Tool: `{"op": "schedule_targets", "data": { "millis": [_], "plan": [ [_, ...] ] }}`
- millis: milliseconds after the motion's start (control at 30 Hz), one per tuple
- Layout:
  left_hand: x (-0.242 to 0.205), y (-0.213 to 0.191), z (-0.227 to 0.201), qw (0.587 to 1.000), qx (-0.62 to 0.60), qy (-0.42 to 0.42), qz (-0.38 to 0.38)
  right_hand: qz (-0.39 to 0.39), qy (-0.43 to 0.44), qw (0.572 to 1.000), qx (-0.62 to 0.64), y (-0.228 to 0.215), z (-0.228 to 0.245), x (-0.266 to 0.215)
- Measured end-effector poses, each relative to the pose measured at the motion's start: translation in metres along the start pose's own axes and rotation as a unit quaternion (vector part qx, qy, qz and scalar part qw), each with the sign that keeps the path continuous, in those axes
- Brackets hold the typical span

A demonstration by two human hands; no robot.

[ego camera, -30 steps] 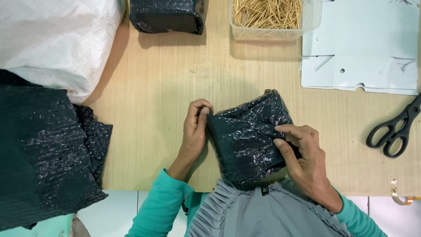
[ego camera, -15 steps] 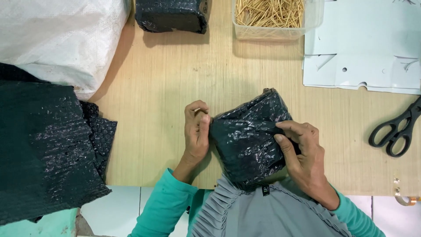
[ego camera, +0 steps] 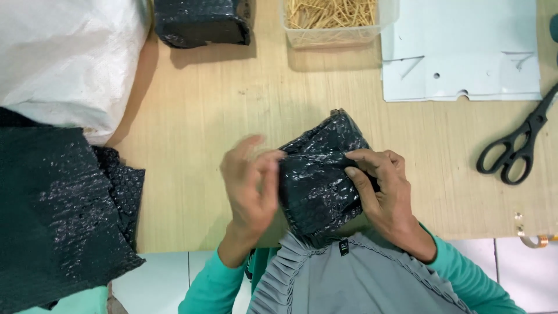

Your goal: The person places toothpicks into a small blue container, closes it, and puts it into a white box. They then close the box and wrap it in black bubble wrap, folding the material around the box to create a sealed package.

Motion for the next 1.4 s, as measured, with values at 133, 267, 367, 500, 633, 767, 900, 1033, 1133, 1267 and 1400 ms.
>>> {"op": "schedule_targets", "data": {
  "millis": [133, 267, 367, 500, 633, 767, 900, 1033, 1133, 1267, 1400],
  "plan": [
    [-0.009, 0.023, -0.049, 0.981, 0.025, 0.146, 0.121, -0.017, 0.001, 0.999, 0.045, 0.000, -0.005, 0.001],
    [-0.017, 0.034, -0.054, 0.976, 0.064, 0.141, 0.154, -0.046, 0.011, 0.995, 0.090, 0.000, -0.013, -0.001],
    [-0.017, 0.038, -0.056, 0.977, 0.067, 0.141, 0.147, -0.063, -0.017, 0.995, 0.076, 0.000, -0.017, 0.002],
    [-0.015, 0.053, -0.066, 0.977, 0.069, 0.148, 0.135, -0.084, -0.036, 0.993, 0.077, -0.010, -0.035, 0.012],
    [-0.006, 0.079, -0.085, 0.969, 0.087, 0.178, 0.148, -0.108, -0.050, 0.992, 0.030, -0.037, -0.043, 0.028],
    [0.002, 0.112, -0.109, 0.954, 0.084, 0.223, 0.181, -0.144, -0.031, 0.989, -0.022, -0.074, -0.045, 0.036],
    [0.007, 0.136, -0.129, 0.937, 0.054, 0.268, 0.219, -0.185, -0.011, 0.982, -0.046, -0.109, -0.055, 0.023],
    [0.004, 0.151, -0.146, 0.911, 0.069, 0.314, 0.260, -0.239, -0.034, 0.965, -0.106, -0.145, -0.054, 0.001],
    [0.003, 0.158, -0.152, 0.898, 0.075, 0.346, 0.262, -0.257, -0.104, 0.954, -0.118, -0.145, -0.033, -0.001],
    [0.000, 0.168, -0.161, 0.889, 0.066, 0.375, 0.252, -0.221, -0.117, 0.953, -0.171, -0.111, -0.029, -0.023],
    [0.006, 0.163, -0.179, 0.865, 0.096, 0.390, 0.301, -0.118, -0.054, 0.966, -0.225, -0.113, -0.044, -0.038]
  ]
}}
Point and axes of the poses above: each hand's wrist, its own x-axis towards the middle knuckle, its own y-axis out of the palm, z = x × y, the point moved 5 cm from there along x, towards the middle knuckle, and after that the axes turned 10 degrees about x, right-handed, at the moved point
